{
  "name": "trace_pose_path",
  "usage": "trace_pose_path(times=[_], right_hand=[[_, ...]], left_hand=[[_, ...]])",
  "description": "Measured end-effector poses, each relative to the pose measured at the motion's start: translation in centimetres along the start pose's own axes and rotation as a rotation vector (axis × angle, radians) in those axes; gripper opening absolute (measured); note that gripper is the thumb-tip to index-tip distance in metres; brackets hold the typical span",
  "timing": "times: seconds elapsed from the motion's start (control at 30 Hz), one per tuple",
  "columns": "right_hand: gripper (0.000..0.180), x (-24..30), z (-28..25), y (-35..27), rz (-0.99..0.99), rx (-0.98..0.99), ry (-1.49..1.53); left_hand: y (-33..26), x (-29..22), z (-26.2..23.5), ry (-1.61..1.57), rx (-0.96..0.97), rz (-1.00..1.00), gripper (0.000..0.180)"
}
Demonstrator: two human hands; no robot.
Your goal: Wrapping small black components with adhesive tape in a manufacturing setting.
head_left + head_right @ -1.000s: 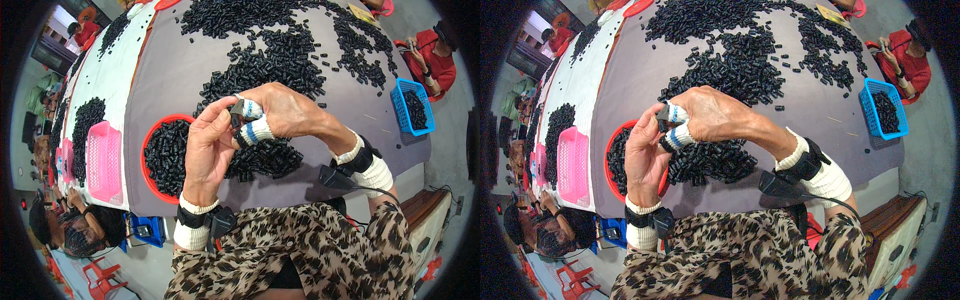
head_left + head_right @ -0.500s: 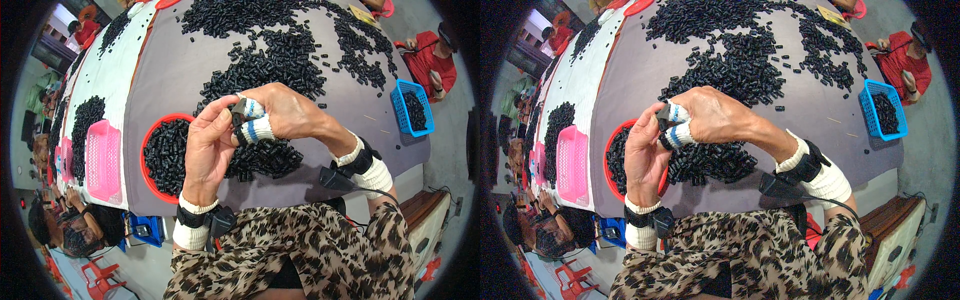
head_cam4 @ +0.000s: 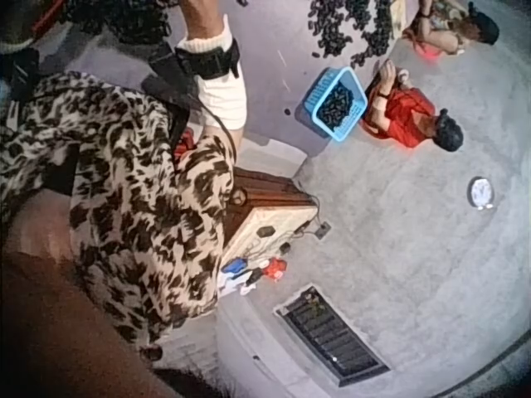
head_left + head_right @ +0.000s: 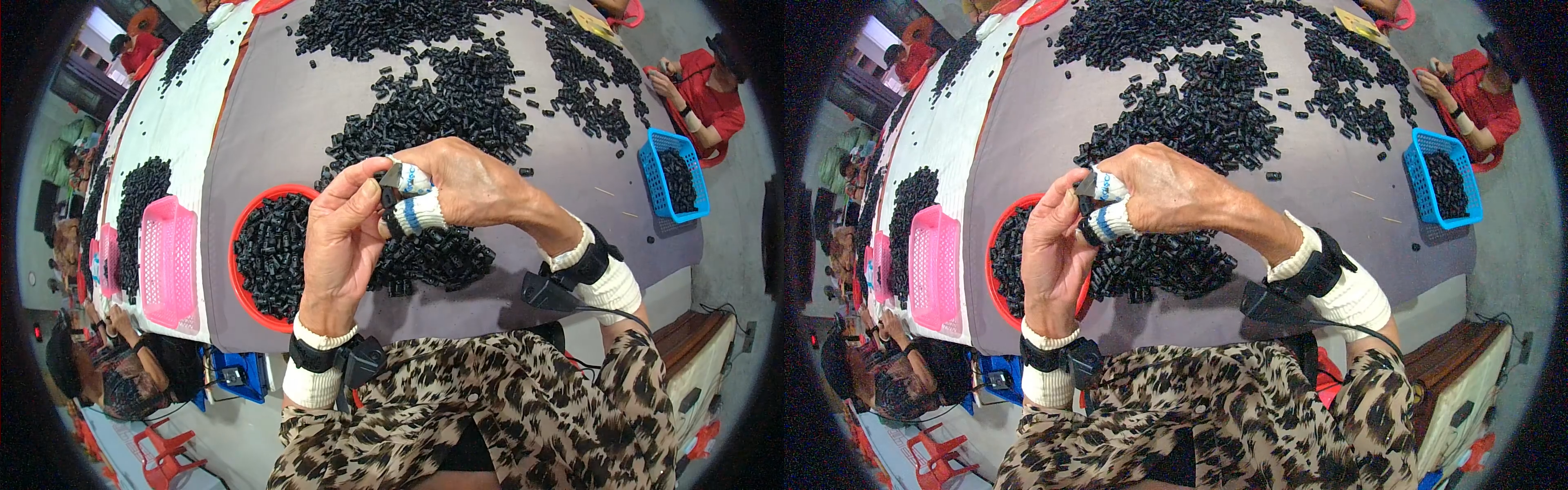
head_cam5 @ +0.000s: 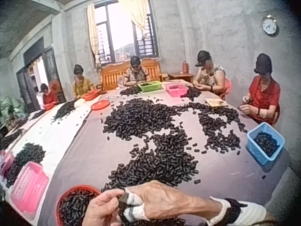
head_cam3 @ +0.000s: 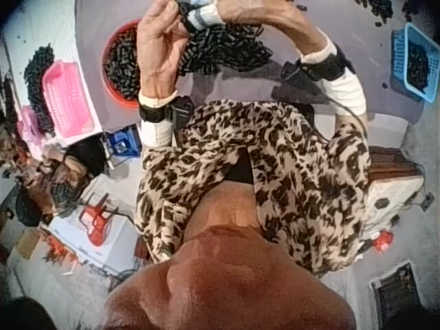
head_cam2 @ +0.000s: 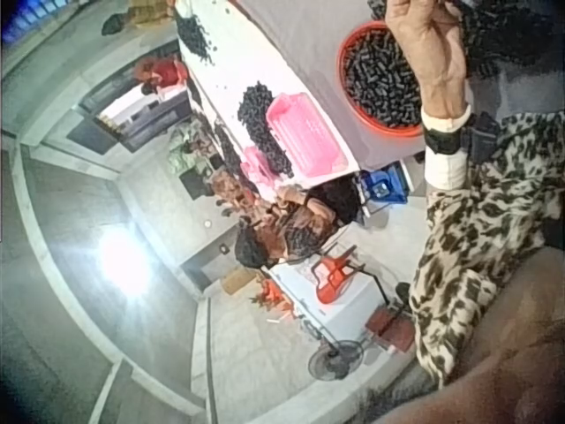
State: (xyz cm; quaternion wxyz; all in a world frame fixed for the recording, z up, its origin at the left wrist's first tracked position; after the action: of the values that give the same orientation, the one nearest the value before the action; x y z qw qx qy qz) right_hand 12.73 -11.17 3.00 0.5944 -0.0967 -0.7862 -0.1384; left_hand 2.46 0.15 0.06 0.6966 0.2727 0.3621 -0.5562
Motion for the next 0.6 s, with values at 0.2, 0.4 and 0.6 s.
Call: trace_pose_path(times=[0.2,0.4,0.6], right_hand=[[0.029,0.37,0.10,-0.09,0.010,-0.018,-0.083],[0.022,-0.07,0.09,0.01,-0.050,-0.115,0.110],[0.023,-0.07,0.10,0.04,-0.065,-0.161,-0.005]], left_hand=[[0.11,-0.01,-0.15,-0.012,0.030,0.016,0.022],[0.17,0.14,0.04,-0.084,-0.002,0.001,0.025],[0.44,0.10,-0.15,0.010,-0.056,-0.011,0.024]])
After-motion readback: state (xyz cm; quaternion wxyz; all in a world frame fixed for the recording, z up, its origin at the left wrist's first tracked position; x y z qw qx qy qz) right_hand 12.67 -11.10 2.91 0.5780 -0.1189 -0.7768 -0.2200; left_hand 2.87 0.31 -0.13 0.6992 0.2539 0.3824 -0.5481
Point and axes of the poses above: each hand's wrist, its own y-axis towards the middle knuckle, its own z-axis out of the palm, x = y × z, the point moved 2 cm from there along y, towards the middle knuckle, and after that the axes turned 10 degrees about y, right-handed, at the moved point
